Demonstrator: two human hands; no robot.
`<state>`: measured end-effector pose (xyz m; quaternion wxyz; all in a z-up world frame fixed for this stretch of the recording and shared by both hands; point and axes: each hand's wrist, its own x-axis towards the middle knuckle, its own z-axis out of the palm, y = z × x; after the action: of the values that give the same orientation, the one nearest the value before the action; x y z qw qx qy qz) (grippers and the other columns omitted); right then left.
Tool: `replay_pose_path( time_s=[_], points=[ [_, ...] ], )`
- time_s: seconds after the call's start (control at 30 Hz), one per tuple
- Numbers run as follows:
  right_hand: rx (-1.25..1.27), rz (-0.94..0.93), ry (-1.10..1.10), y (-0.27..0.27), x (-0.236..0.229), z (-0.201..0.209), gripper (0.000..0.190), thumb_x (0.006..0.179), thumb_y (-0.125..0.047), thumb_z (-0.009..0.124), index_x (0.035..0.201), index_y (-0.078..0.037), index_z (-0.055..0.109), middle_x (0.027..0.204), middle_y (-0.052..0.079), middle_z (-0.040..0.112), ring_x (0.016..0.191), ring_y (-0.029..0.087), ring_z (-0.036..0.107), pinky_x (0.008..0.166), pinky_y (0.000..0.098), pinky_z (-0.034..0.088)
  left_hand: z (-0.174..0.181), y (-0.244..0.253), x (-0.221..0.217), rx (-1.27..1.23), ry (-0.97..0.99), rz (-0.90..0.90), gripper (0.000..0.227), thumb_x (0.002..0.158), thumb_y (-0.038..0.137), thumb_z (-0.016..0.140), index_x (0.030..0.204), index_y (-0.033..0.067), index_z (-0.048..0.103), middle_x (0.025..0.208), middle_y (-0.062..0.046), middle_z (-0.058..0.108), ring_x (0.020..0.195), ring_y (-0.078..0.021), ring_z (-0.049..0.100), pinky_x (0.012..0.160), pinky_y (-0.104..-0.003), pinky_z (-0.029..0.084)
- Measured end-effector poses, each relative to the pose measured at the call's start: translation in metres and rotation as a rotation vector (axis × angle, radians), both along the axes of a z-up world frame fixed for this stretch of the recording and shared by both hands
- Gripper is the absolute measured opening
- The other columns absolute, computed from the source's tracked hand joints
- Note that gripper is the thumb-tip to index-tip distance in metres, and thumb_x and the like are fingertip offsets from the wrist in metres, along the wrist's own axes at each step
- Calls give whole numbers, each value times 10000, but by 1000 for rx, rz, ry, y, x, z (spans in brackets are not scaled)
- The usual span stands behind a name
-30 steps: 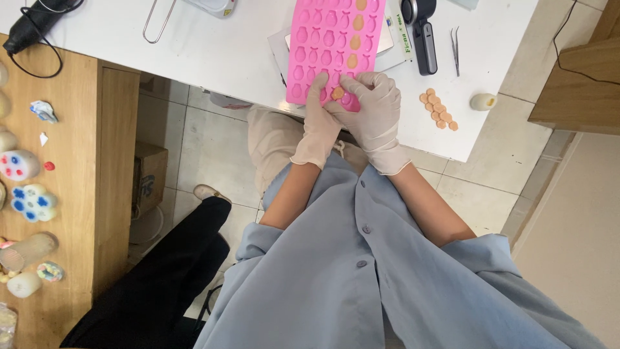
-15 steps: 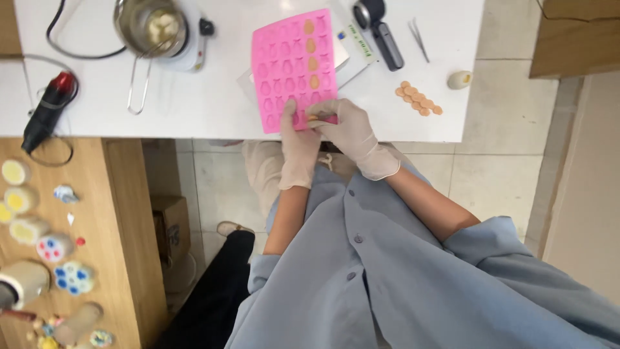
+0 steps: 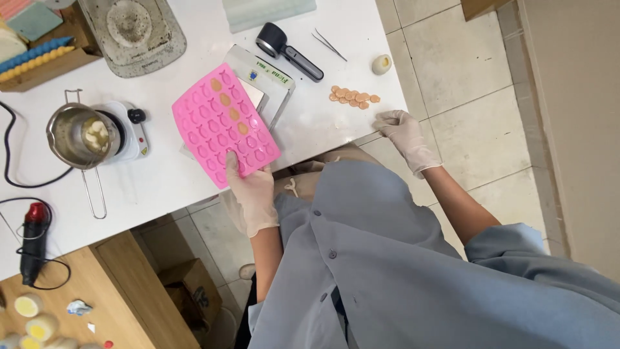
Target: Unmolding small fish-shaped wax pieces from a silicone mold.
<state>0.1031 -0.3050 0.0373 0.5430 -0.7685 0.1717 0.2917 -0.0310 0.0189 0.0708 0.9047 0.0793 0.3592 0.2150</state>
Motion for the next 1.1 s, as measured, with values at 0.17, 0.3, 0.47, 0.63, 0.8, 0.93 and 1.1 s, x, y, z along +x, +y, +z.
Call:
replay_pose_path(
  time_s=[0.17, 0.3, 0.47, 0.63, 0.8, 0.93, 1.1],
  points=[
    [5, -28, -87, -15, 6, -40, 268, 912, -84, 727, 1158, 23, 731, 1074, 65, 732, 944, 117, 705, 869, 240, 572, 0, 1, -1, 2, 62, -3, 541, 879, 172, 732, 1385, 89, 558, 1412, -44, 626, 1317, -223, 578, 1153, -435, 452],
    [-165, 117, -263, -17, 10, -38, 287, 929, -108, 735, 1204, -33, 767, 1167, 85, 656, 974, 130, 683, 895, 262, 556, -1, 2, -1, -7, 107, 16, 521, 867, 172, 742, 1355, 87, 579, 1391, -53, 640, 1298, -225, 588, 1136, -440, 459],
    [-269, 141, -370, -24, 10, -21, 424, 878, -112, 790, 1289, -52, 706, 1152, 85, 600, 877, 146, 623, 853, 279, 554, -2, 3, 0, 20, 100, 13, 511, 875, 168, 744, 1351, 79, 582, 1382, -63, 644, 1292, -230, 595, 1129, -445, 465],
    [-335, 167, -432, -39, 12, -36, 504, 810, -103, 851, 1288, -50, 701, 1165, 65, 565, 803, 129, 592, 822, 272, 563, 7, -1, 1, 29, 101, 4, 503, 878, 160, 739, 1351, 81, 583, 1377, -60, 650, 1290, -231, 601, 1131, -447, 468],
    [-341, 177, -412, -34, 13, -30, 415, 818, -127, 877, 1208, -61, 749, 1121, 54, 556, 806, 128, 569, 798, 262, 564, 17, -5, 5, 13, 134, 19, 483, 887, 159, 722, 1344, 80, 587, 1387, -64, 643, 1304, -237, 589, 1141, -448, 462],
    [-357, 159, -379, -28, 13, -27, 343, 821, -131, 873, 1141, -65, 769, 1108, 46, 565, 799, 128, 569, 781, 260, 561, 23, -7, 7, -1, 157, 30, 470, 894, 160, 710, 1343, 84, 592, 1397, -58, 638, 1313, -236, 581, 1144, -443, 457],
    [-334, 116, -446, -26, 9, -42, 240, 830, -104, 864, 1052, -55, 786, 1066, 54, 601, 823, 125, 605, 770, 261, 570, 20, -6, 5, -8, 144, 24, 456, 905, 164, 708, 1339, 83, 595, 1397, -55, 636, 1312, -232, 579, 1145, -442, 455]
  ],
)
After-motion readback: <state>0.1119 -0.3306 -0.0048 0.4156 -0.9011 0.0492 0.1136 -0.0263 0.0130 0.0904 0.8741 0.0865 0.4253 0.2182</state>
